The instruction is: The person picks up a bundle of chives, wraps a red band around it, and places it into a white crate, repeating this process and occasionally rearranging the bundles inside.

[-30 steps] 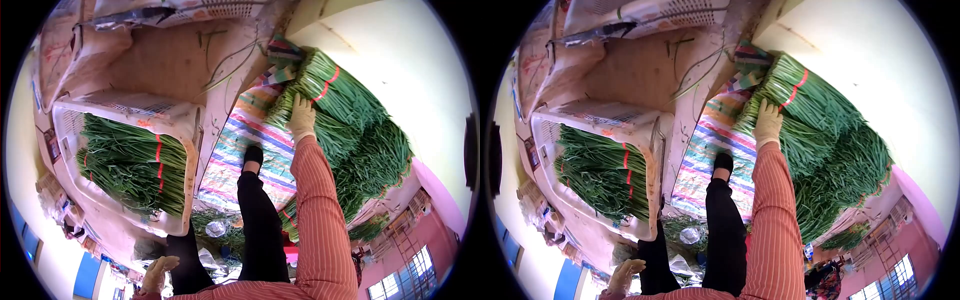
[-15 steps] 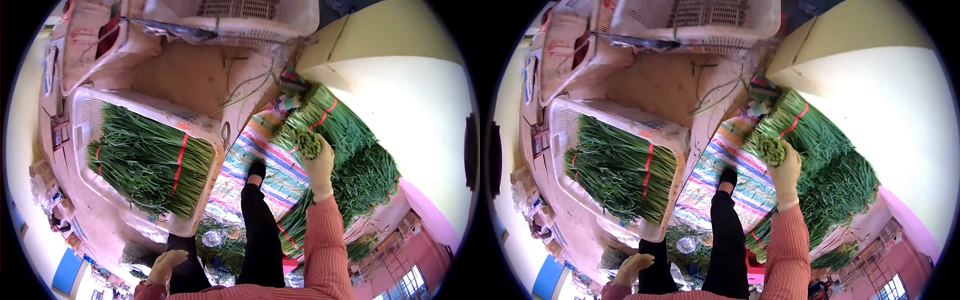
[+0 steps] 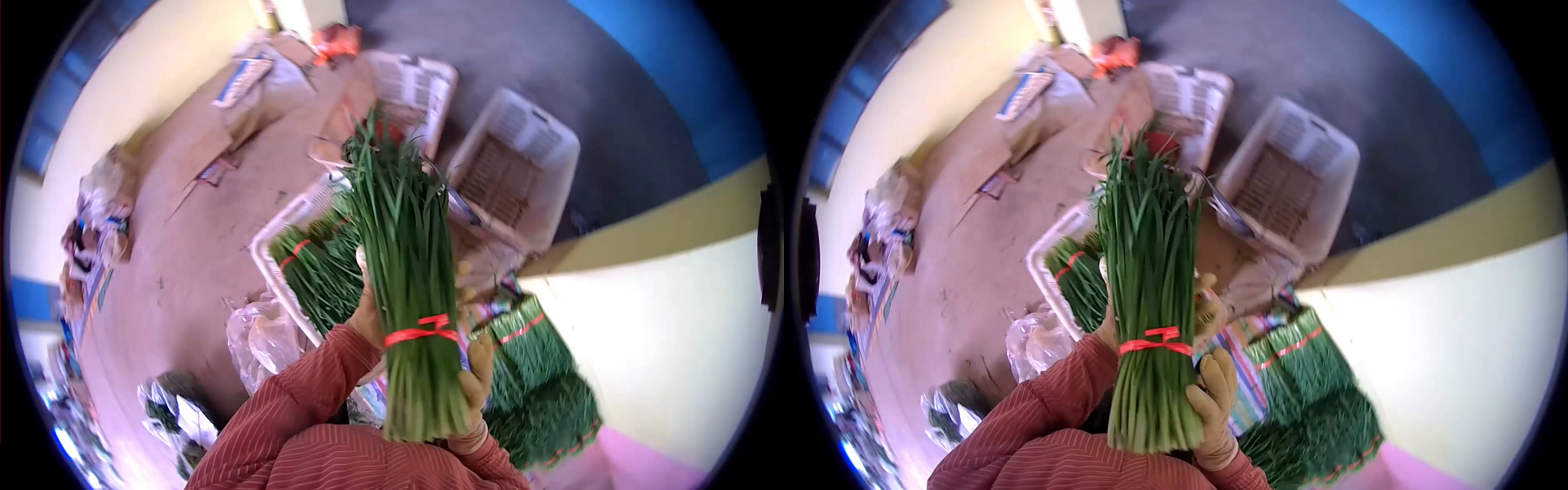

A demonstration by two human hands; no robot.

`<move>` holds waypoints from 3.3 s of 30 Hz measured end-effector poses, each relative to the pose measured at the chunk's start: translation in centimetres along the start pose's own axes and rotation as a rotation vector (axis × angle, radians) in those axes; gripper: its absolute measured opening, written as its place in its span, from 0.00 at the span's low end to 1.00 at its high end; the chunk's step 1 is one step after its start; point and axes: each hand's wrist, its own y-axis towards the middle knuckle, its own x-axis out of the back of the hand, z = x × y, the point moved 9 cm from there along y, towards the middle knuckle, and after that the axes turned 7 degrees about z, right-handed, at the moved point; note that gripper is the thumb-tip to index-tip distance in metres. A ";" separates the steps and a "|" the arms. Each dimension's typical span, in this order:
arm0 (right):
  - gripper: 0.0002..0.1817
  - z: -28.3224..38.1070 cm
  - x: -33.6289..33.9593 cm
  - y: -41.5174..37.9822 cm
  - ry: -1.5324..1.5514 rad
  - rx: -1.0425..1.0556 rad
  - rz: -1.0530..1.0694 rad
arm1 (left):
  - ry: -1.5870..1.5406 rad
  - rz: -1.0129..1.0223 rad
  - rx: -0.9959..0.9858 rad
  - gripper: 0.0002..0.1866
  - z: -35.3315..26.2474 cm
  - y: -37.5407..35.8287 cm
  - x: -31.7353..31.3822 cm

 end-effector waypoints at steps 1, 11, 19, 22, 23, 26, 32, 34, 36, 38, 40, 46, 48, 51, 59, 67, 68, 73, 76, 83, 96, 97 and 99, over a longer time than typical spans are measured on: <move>0.28 0.7 -0.9 0.9 -0.196 -0.004 0.062 | 0.030 0.030 -0.044 0.56 -2.6 -0.6 -1.4; 0.37 4.2 -10.4 15.1 0.767 -0.415 0.436 | 0.723 -0.324 -0.612 0.27 -12.1 -16.0 -6.1; 0.18 8.5 -17.8 21.7 0.925 -0.388 0.469 | 0.754 -0.440 -0.809 0.28 -11.1 -18.7 -6.2; 0.19 8.8 -17.1 21.5 0.857 -0.474 0.455 | 0.646 -0.407 -0.856 0.29 -10.9 -19.6 -7.8; 0.19 9.3 -17.1 21.5 0.854 -0.464 0.463 | 0.613 -0.372 -0.859 0.29 -10.6 -19.9 -8.7; 0.19 10.8 -17.5 21.6 0.943 -0.433 0.483 | 0.726 -0.357 -0.834 0.30 -10.3 -20.2 -9.6; 0.24 13.9 -17.0 21.3 0.904 -0.354 0.688 | 0.762 -0.327 -0.875 0.27 -11.0 -20.3 -9.7; 0.30 15.9 -15.6 21.6 0.879 -0.215 0.820 | 0.745 -0.348 -0.879 0.26 -11.2 -20.4 -9.3; 0.37 15.6 -13.9 21.5 1.016 -0.266 0.887 | 0.721 -0.402 -0.898 0.23 -11.6 -21.2 -8.9; 0.43 14.2 -11.4 23.0 0.811 -0.153 0.817 | 0.726 -0.431 -0.936 0.22 -12.0 -22.2 -8.4; 0.41 10.0 -10.6 25.0 0.649 -0.298 0.599 | 0.734 -0.466 -0.984 0.19 -12.1 -23.2 -8.4; 0.20 18.7 -12.2 24.9 0.575 0.023 0.607 | 0.721 -0.477 -1.088 0.23 -12.9 -25.2 -6.3; 0.20 19.0 -15.2 24.5 0.652 0.028 0.627 | 0.753 -0.494 -1.144 0.25 -12.9 -26.4 -6.9; 0.19 20.5 -18.3 26.7 0.807 0.089 0.626 | 0.732 -0.505 -1.100 0.21 -13.7 -28.5 -4.9; 0.24 30.4 -34.2 30.9 0.556 -0.042 1.087 | 0.763 -0.631 -1.065 0.22 -18.2 -37.7 -3.4; 0.10 33.4 -43.8 33.0 0.111 -0.011 1.538 | 0.808 -0.725 -0.992 0.27 -22.1 -46.5 -0.9; 0.08 36.7 -43.2 33.1 -0.020 0.590 1.449 | 0.773 -0.728 -1.000 0.26 -22.4 -47.3 -0.7; 0.07 42.3 -40.7 35.8 0.214 1.003 1.148 | 0.621 -0.693 -1.092 0.25 -22.8 -50.3 0.4; 0.19 39.9 -42.9 44.3 0.543 0.430 1.169 | 0.637 -0.657 -1.109 0.26 -22.8 -50.7 -0.8; 0.32 31.9 -44.7 42.9 0.357 0.074 1.229 | 0.616 -0.737 -1.108 0.27 -20.9 -50.8 0.5; 0.15 36.5 -40.3 29.4 -0.068 1.547 1.003 | 0.602 -0.757 -1.089 0.34 -18.1 -49.8 0.0; 0.24 36.9 -39.2 28.3 -0.286 1.767 0.772 | 0.602 -0.758 -1.085 0.34 -17.8 -50.0 0.6; 0.28 38.1 -38.4 29.7 -0.311 1.775 0.639 | 0.650 -0.762 -1.029 0.33 -17.3 -50.3 2.1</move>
